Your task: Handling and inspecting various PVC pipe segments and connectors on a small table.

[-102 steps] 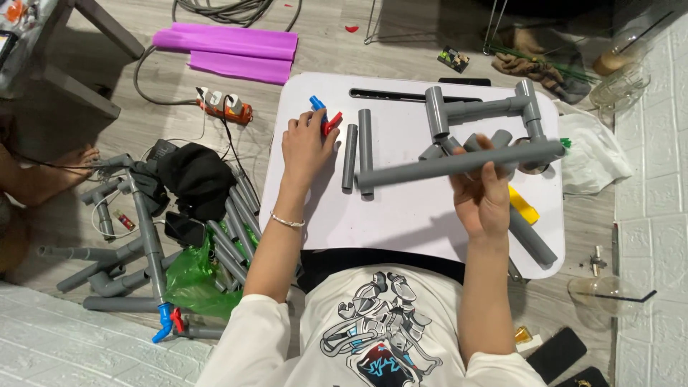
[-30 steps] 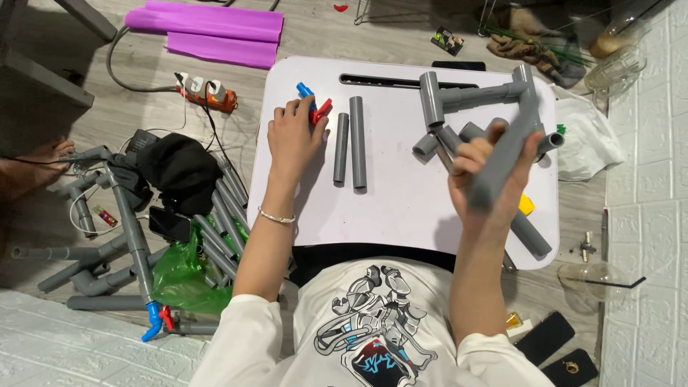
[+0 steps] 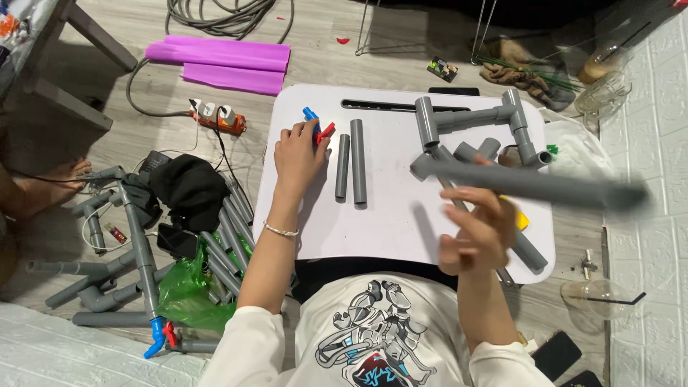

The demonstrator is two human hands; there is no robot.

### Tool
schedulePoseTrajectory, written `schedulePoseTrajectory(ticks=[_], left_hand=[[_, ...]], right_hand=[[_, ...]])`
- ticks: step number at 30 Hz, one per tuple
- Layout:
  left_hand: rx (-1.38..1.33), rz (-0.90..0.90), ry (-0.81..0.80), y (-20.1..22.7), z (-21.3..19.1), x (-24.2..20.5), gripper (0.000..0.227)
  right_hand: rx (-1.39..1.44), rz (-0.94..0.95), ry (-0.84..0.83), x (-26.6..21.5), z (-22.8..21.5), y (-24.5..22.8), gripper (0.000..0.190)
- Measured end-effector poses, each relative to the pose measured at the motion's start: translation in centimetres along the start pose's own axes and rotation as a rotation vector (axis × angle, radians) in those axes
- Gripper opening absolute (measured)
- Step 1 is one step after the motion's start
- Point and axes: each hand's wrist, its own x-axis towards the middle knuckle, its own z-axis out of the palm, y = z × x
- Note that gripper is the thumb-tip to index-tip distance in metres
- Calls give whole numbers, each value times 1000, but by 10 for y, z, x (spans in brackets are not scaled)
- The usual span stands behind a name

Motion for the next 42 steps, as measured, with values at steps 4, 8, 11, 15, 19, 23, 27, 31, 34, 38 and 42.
schedulePoseTrajectory(ticks=[4, 8, 11, 15, 19, 23, 27, 31, 34, 38, 42], left_hand=[[-5, 2, -3, 2, 0, 0, 45], [-9, -13, -19, -1, 6, 1, 46], [7, -1, -3, -1, 7, 1, 45], [13, 9, -14, -1, 4, -4, 45], [6, 13, 9, -1, 6, 0, 46], [0, 6, 1, 1, 2, 0, 45], [-11, 0, -14, 2, 1, 0, 44], [0, 11, 5, 0, 4, -2, 45], [0, 15, 9, 1, 3, 0, 45], [11, 13, -6, -1, 6, 1, 46], [11, 16, 9, -2, 7, 0, 46]], right_hand=[[852, 306, 102, -5, -22, 8, 55], [1085, 1003, 193, 37, -17, -15, 105], [1148, 1208, 217, 46, -12, -1, 106], [1023, 850, -24, 15, -22, -4, 69], [910, 902, 134, -8, -19, 2, 99], [825, 835, -129, -18, -16, 34, 107], [686, 728, -151, -15, -10, 42, 91], [-111, 402, -327, -17, -10, 47, 56], [-122, 355, -134, -23, 5, 50, 84], [814, 615, 1070, 14, 29, 32, 130], [485, 794, 786, -3, 15, 35, 70]])
